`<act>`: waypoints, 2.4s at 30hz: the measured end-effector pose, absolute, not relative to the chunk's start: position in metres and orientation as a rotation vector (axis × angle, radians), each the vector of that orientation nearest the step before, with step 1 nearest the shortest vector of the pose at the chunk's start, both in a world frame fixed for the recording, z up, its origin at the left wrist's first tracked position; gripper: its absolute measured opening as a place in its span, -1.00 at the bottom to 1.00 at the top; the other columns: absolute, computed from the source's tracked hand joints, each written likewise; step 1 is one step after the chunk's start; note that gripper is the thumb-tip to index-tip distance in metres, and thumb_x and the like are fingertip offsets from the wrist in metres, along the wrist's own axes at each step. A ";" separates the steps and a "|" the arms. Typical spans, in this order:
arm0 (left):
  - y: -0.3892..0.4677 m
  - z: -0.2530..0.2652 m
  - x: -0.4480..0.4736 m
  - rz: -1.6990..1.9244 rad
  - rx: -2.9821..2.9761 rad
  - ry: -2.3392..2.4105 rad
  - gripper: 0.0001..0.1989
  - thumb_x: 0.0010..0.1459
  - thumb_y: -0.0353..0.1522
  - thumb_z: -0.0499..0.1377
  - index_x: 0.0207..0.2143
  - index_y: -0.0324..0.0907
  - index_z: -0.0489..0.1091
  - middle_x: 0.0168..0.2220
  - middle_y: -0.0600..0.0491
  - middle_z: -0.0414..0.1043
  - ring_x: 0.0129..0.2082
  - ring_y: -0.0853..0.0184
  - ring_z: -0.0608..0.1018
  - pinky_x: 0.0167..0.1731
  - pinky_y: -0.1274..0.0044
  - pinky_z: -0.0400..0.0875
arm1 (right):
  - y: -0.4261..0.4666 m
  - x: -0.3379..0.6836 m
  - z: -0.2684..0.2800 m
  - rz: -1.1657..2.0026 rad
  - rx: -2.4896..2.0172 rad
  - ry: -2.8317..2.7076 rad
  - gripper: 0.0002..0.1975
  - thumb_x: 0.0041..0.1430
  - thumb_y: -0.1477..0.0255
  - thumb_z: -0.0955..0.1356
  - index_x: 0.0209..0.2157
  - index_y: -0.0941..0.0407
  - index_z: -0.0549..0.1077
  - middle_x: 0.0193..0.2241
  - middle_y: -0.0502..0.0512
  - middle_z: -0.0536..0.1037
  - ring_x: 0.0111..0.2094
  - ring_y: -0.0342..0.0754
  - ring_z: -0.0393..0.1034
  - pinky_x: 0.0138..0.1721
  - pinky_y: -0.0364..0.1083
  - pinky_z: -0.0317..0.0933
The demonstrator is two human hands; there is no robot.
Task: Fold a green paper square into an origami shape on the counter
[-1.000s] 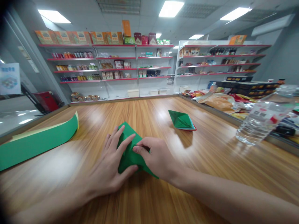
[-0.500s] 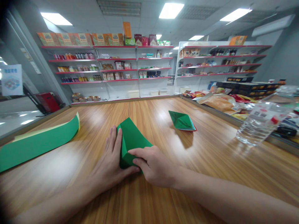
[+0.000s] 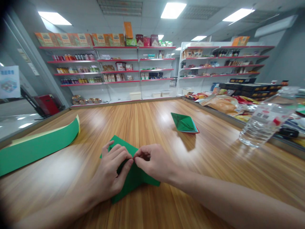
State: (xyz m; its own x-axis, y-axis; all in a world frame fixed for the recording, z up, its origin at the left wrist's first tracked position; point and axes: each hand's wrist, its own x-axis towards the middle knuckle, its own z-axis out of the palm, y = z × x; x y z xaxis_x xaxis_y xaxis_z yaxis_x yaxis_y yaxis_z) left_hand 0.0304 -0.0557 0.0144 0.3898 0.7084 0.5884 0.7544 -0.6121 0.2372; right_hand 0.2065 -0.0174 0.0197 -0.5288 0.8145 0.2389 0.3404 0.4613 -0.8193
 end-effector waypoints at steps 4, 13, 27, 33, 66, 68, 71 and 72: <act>-0.057 0.014 0.032 -1.099 -2.514 -1.361 -0.83 0.19 -0.46 -0.02 -0.45 -0.16 0.27 -0.47 0.09 0.33 -0.37 0.29 0.38 -0.06 0.20 0.04 | -0.018 0.205 0.025 0.909 -0.975 -2.103 -0.85 0.08 0.46 0.29 -0.46 0.18 0.49 -0.56 -0.02 0.46 -0.51 -0.17 0.29 -0.47 -0.18 0.17; -0.054 0.014 0.023 -1.212 -2.326 -1.370 -0.84 0.16 -0.48 0.00 -0.47 -0.16 0.26 -0.49 0.11 0.30 -0.37 0.29 0.38 -0.05 0.21 0.00 | -0.010 0.212 0.026 0.481 -0.882 -2.187 -0.90 0.09 0.49 0.33 -0.47 0.12 0.48 -0.41 0.05 0.51 -0.27 -0.06 0.35 -0.14 -0.02 0.17; -0.040 0.015 0.009 -1.266 -2.152 -1.415 -0.82 0.14 -0.46 0.02 -0.52 -0.14 0.23 -0.52 0.11 0.31 -0.39 0.27 0.38 -0.10 0.24 0.04 | 0.019 0.233 0.013 0.356 -0.839 -2.148 -0.88 0.11 0.44 0.35 -0.48 0.11 0.50 0.03 0.16 0.33 0.09 0.08 0.17 0.11 0.15 -0.01; -0.038 0.016 0.005 -1.312 -2.157 -1.444 -0.81 0.15 -0.46 0.01 -0.53 -0.14 0.23 -0.52 0.12 0.31 -0.40 0.28 0.38 -0.11 0.27 0.05 | 0.029 0.239 0.009 0.470 -0.729 -2.119 -0.80 0.06 0.63 0.26 -0.50 0.14 0.46 0.01 0.15 0.35 0.08 0.03 0.21 0.09 0.09 0.06; -0.058 0.040 0.036 -1.192 -2.469 -1.724 -0.88 0.10 -0.34 0.16 -0.49 -0.05 0.44 -0.44 0.14 0.49 -0.27 0.21 0.45 -0.15 0.18 0.14 | -0.027 0.210 0.035 0.216 -0.833 -2.283 -0.85 0.15 0.44 0.32 -0.49 0.12 0.43 -0.54 -0.05 0.50 -0.40 -0.12 0.36 0.02 0.08 -0.16; -0.058 0.045 0.035 -1.119 -2.478 -1.777 -0.87 0.10 -0.33 0.16 -0.49 -0.05 0.45 -0.39 0.12 0.48 -0.22 0.19 0.42 -0.12 0.15 0.12 | -0.026 0.211 0.037 0.223 -0.797 -2.268 -0.82 0.14 0.44 0.32 -0.53 0.13 0.43 -0.56 -0.06 0.49 -0.42 -0.12 0.34 0.01 0.08 -0.15; -0.053 0.050 0.030 -1.048 -2.425 -1.849 -0.87 0.07 -0.33 0.19 -0.53 -0.04 0.47 -0.28 0.09 0.45 -0.15 0.16 0.37 -0.10 0.15 0.13 | -0.022 0.215 0.043 0.190 -0.725 -2.268 -0.80 0.13 0.46 0.33 -0.56 0.13 0.43 -0.60 -0.07 0.47 -0.44 -0.14 0.32 0.01 0.09 -0.16; -0.051 0.050 0.027 -1.049 -2.388 -1.854 -0.87 0.06 -0.32 0.21 -0.54 -0.04 0.48 -0.24 0.07 0.43 -0.12 0.14 0.35 -0.10 0.15 0.14 | -0.019 0.218 0.045 0.182 -0.714 -2.267 -0.80 0.12 0.46 0.33 -0.57 0.13 0.43 -0.61 -0.08 0.46 -0.44 -0.15 0.31 0.02 0.09 -0.16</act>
State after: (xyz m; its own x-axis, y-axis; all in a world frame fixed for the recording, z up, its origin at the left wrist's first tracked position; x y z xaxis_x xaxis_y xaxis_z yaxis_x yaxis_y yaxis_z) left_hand 0.0267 -0.0508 0.0501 0.1145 0.8830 0.4553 0.8449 -0.3276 0.4229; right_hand 0.2175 -0.0192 0.0450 -0.5717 0.5439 0.6143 0.4392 0.8353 -0.3308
